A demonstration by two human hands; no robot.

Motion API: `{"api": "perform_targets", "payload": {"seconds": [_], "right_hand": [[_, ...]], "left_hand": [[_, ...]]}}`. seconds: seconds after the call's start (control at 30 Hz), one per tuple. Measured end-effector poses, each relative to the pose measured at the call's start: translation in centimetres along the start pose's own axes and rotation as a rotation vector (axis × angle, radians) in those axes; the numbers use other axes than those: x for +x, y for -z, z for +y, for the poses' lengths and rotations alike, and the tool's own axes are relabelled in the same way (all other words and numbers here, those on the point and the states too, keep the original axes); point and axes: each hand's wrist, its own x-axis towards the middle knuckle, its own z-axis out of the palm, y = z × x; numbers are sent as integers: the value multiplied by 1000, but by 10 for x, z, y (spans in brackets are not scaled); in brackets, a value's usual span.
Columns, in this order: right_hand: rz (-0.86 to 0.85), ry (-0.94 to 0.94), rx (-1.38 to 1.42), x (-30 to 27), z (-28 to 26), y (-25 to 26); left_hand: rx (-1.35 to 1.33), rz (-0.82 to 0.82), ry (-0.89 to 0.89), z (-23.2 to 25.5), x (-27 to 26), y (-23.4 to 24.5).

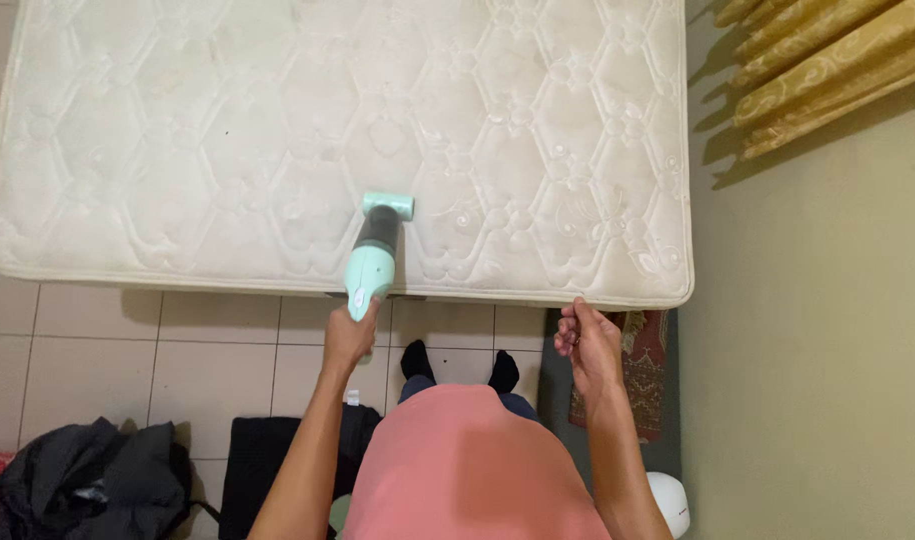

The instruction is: The person vacuums the top surface of a mattress using a handheld vacuum cleaner, moving the tool along the edges and over the center of the bed.

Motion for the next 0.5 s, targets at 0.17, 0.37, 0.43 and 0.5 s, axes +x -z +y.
{"api": "perform_targets", "payload": {"seconds": [0.17,0.37,0.43,0.5], "right_hand": [[11,11,39,-2,10,4],[41,13,87,-6,18,16],[55,14,84,-12,22,20],[62,38,91,-12,23,19]], "left_hand": [[43,-15,-16,32,39,-11],[174,-97,-15,72,100,-24],[182,-73,-132,84,115,-28],[153,-71,-69,101,126,-32]]}}
